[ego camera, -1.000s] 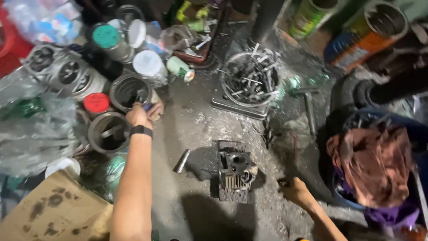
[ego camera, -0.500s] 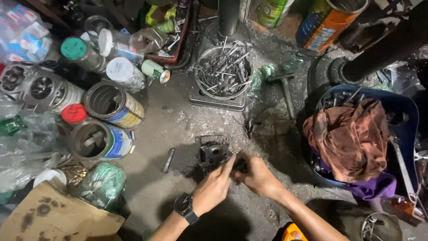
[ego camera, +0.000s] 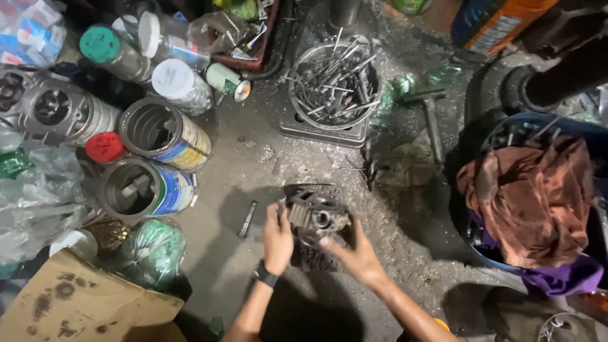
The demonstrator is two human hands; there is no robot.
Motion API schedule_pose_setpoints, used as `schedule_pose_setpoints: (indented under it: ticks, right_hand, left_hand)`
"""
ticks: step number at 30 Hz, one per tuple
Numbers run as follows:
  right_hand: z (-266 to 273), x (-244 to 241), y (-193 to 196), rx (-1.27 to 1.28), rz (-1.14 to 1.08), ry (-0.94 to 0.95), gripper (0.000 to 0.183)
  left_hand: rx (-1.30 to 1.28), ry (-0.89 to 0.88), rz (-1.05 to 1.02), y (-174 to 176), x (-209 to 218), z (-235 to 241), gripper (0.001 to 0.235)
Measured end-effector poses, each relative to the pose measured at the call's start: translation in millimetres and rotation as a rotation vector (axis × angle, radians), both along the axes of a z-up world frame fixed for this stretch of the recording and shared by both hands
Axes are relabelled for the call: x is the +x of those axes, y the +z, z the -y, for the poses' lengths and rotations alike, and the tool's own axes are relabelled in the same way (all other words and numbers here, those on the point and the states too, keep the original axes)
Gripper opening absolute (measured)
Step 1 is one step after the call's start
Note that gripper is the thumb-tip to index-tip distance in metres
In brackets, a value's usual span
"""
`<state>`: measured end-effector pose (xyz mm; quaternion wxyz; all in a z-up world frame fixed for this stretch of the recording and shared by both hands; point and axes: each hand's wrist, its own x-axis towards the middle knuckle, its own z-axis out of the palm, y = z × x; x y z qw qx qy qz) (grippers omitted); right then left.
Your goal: The person sits on the floor of a motorcycle repair workshop and fits a piston into a cylinder assembly. They press a piston pin by hand, tap it into place with a hammer, then lift and turn the cylinder to check the fit before setting it down and handling nearby containers and parts.
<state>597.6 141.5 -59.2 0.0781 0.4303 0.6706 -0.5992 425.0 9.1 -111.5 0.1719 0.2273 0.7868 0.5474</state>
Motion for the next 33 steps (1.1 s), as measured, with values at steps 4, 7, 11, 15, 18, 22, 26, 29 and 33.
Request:
schedule_pose_setpoints:
  ticks: [4,7,11,15,18,22,26,29,33]
  right_hand:
    - [-17.0,-11.0,-17.1,-0.041,-0.100,-0.162,0.129]
    - [-26.0,-13.2,-3.7,-0.073,-0.089,-0.158,0.128]
    - [-17.2,4.3,-11.6,-0.061,-0.161,-0.040,0.130]
    - [-14.3,28.9,-43.2,-0.034,-0.266,-0.039,0.124]
    - [-9.1,41.4,-65.4,-0.128,-0.251,-0.150,0.126]
    - [-1.3,47.9,-72.6,-0.241,-0.267,-0.288,0.126]
    - [-0.6,47.0,-54.4,-0.296,-0.283,-0.312,0.117]
    - [4.8,64.4,-79.3,-0.321,-0.308,-0.315,0.115]
    - [3.3,62.6,-71.8,-0.384,-0.347,-0.337,0.117]
  left_hand:
    - [-0.258,0.089,0.103,35.0,16.2,5.4,0.025]
    - [-0.282,0.125,0.181,40.6,5.6,3.5,0.024]
    - [0.130,0.078,0.258,11.9,-9.8,-11.0,0.023]
    - [0.280,-0.063,0.338,15.3,-0.3,-28.2,0.022]
    - [0.227,-0.129,0.329,16.3,4.1,-38.8,0.021]
    - [0.123,-0.207,0.359,33.8,-3.6,-46.8,0.020]
    - [0.076,-0.361,0.327,48.2,-9.1,-52.1,0.019]
    - [0.038,-0.415,0.242,42.7,-1.3,-54.7,0.022]
    - [-0.009,-0.423,0.212,45.0,1.1,-55.7,0.024]
